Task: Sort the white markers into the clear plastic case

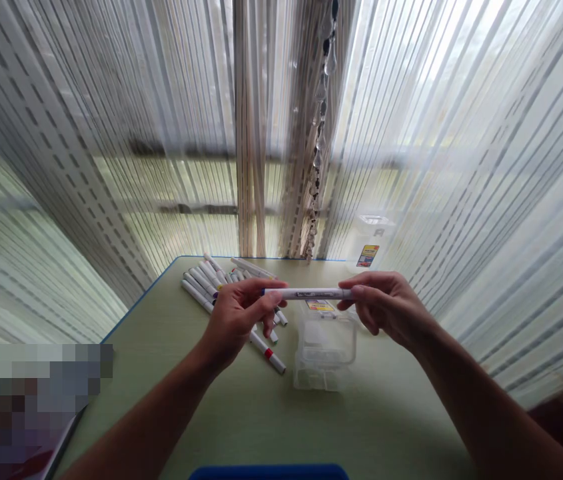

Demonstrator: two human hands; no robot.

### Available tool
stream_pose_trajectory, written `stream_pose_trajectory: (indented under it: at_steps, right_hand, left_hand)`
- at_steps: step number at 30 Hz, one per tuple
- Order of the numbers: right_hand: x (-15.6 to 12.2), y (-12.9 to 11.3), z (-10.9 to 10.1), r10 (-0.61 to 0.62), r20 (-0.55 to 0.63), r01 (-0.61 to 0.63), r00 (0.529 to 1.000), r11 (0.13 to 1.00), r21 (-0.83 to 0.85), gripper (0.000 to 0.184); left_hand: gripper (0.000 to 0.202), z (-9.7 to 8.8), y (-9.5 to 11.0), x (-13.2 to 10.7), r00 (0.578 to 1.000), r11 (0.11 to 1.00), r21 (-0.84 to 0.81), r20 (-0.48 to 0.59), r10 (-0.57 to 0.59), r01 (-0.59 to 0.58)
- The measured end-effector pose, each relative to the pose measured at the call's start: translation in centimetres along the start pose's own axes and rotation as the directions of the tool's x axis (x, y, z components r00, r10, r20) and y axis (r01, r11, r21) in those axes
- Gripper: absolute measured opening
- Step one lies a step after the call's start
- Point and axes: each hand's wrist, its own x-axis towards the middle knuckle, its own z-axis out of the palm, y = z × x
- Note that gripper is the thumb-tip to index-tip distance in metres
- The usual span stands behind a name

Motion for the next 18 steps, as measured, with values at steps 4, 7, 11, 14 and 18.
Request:
stream_pose_trajectory:
  at_steps: [4,7,11,14,18]
  right_hand:
    - [0.09,-0.14,0.13,0.027,0.000,-0.027,1.000,0.999,0.046,0.021]
    - [0.14,-0.07,0.07,0.032,0.012,-0.032,0.999,0.997,0.063,0.021]
    - [0.13,-0.02,-0.07,0.026,0.024,-0.027,0.999,0.997,0.071,0.021]
    - [0.06,-0.09,-0.14,0.023,0.031,-0.025,0.999,0.998,0.066,0.022]
    - [0.03,-0.17,-0.15,0.021,0.049,-0.024,0.999,0.997,0.066,0.023]
  left_hand:
    - [0.022,-0.19,-0.11,0.05,0.999,0.998,-0.068,0.037,-0.014,0.017]
    - [0.022,-0.30,-0.25,0.14,0.999,0.996,-0.085,0.037,-0.013,0.016]
    - [0.022,-0.40,-0.43,0.23,0.999,0.994,-0.107,0.037,-0.006,0.010]
    - [0.020,-0.48,-0.46,0.22,0.999,0.993,-0.115,0.041,0.006,-0.001]
    - [0.020,-0.49,-0.36,0.15,0.999,0.994,-0.108,0.048,0.014,-0.009]
